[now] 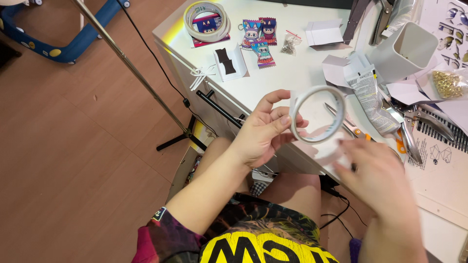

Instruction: The person sits on the floor and uses scissors to cut small pieces of paper and tape. They repeatedly trim the edges of the paper and apply tape to the items.

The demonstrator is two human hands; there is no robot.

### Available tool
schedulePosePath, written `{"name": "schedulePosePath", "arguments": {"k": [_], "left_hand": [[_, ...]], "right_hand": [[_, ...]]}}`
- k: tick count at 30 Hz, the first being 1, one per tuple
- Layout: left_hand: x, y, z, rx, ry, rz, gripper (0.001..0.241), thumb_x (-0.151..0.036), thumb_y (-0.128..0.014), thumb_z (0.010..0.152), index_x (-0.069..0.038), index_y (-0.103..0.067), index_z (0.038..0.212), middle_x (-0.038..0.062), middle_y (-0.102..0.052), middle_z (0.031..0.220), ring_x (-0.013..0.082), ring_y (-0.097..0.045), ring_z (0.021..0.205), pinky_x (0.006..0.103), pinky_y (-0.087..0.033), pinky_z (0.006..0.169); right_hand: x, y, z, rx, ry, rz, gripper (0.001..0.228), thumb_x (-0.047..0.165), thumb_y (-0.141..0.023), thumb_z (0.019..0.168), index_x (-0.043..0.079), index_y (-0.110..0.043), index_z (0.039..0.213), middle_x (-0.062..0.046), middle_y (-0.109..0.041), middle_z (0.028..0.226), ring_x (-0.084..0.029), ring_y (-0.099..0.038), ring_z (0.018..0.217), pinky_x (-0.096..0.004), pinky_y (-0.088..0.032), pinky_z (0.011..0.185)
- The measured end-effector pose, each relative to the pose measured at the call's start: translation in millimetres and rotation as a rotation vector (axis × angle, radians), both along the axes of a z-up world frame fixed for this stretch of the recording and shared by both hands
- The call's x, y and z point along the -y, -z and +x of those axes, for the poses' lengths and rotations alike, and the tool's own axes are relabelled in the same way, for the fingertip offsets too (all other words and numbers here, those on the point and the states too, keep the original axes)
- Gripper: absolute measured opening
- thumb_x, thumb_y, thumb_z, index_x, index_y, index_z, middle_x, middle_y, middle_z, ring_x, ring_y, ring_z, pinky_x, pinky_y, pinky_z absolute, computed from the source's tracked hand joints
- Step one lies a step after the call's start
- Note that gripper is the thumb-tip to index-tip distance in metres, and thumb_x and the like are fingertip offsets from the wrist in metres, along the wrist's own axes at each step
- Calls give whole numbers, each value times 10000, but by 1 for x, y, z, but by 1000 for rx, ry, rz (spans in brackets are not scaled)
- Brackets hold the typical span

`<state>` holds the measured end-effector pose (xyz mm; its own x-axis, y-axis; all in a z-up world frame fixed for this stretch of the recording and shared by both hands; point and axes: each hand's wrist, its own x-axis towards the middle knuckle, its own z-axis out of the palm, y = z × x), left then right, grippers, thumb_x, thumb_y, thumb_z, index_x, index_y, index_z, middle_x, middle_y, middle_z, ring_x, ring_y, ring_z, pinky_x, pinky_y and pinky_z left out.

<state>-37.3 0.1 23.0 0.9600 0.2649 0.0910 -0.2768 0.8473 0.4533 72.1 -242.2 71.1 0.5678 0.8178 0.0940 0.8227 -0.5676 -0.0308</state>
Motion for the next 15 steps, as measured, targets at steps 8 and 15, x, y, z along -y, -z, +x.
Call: {"name": "schedulePosePath", "arguments": {"k": [8,15], "left_hand": [[24,36,10,119,132,-351,335,-4,-586,1044,-137,-484,1334,204,-717,1081,383,-729,1048,552,-641,813],[3,52,34,-134,8,147,223,-115,-687,985,-139,-487,1080,70,-750,885,190,-772,791,269,-653,699]], "right_hand": [[-78,76,16,-1153,-302,742,821,167,-776,818,-28,-387,1514,-196,-643,1076,-302,-728,944,-471,-653,777],[-105,76,31,-590,-379,1090,669,241,-768,862,-128,-564,1382,-145,-663,756,-184,-624,648,-326,-541,638]]}}
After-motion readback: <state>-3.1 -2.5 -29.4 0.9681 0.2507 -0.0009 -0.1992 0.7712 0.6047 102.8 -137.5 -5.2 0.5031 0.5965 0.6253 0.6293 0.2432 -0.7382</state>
